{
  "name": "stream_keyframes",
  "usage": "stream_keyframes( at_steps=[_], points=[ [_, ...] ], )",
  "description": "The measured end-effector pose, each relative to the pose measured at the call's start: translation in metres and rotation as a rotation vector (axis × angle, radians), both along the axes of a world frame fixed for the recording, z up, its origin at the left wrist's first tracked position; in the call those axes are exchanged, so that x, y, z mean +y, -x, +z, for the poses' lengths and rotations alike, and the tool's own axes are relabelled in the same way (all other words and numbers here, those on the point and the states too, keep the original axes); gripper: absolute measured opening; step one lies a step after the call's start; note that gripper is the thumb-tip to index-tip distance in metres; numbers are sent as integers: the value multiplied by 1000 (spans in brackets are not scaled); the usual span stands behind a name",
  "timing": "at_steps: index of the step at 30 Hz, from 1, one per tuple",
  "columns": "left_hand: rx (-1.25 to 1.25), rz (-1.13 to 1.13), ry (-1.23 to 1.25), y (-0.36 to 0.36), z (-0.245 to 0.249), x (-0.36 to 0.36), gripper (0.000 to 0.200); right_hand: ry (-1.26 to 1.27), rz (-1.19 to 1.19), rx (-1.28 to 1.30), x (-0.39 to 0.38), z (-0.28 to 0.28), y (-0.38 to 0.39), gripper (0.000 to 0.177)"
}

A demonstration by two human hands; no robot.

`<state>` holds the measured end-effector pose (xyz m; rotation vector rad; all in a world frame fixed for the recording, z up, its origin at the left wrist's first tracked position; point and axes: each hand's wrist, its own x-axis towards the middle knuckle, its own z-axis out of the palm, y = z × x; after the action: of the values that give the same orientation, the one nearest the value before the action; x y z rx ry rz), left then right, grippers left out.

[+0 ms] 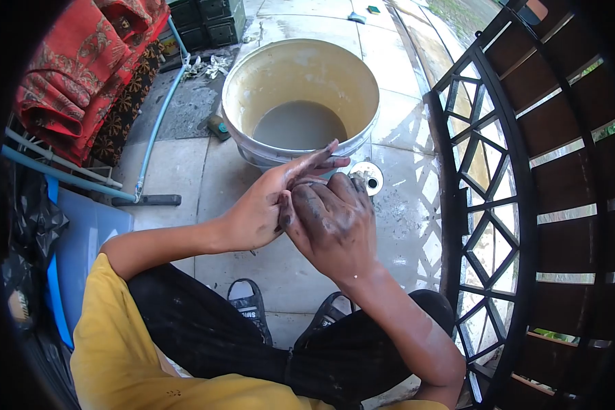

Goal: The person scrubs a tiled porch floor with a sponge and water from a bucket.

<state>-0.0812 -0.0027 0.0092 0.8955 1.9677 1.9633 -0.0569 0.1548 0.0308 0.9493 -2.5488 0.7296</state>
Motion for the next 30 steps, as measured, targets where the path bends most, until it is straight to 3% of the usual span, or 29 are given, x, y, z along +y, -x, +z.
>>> stream_keyframes(
  at_steps=[1,2,4,5,11,14,18,20,21,23,24,25,26,27,30],
  points=[
    [52,-48,-48,6,-5,-1,84,8,-12,73,-6,-2,-7,18],
    [50,-74,-99,2,-5,-4,77,92,7,183,-14,-9,-10,17],
    [-193,-64,-4,0,7,-3,70,45,48,103,-19,-3,-27,17],
    [-194,-60,1,0,6,-4,70,51,52,101,-19,-5,-26,17],
    [-10,18,208,2,-9,-2,73,-38,92,109,-23,-13,-37,16],
    [51,14,161,3,-19,2,69,24,160,40,-30,-20,-47,17],
    [28,2,144,1,-13,14,66,101,368,136,-52,-25,-65,21],
    [100,25,169,3,-15,13,66,50,351,200,-34,-20,-50,25],
    [168,52,193,4,-16,9,65,131,297,60,-21,-1,-35,26],
    [410,158,278,-1,-12,2,65,370,50,32,6,-3,5,27],
    [372,179,319,-6,3,-2,61,472,-98,-343,24,-2,20,33],
    [320,167,346,-2,12,-10,61,501,-117,-544,35,1,42,40],
    [269,154,370,4,18,-20,62,434,-175,-505,35,-3,65,39],
    [260,211,407,16,24,-30,56,299,-177,-287,24,-2,86,38],
    [121,388,359,48,39,-70,36,15,11,-276,-15,-30,175,32]
  ],
)
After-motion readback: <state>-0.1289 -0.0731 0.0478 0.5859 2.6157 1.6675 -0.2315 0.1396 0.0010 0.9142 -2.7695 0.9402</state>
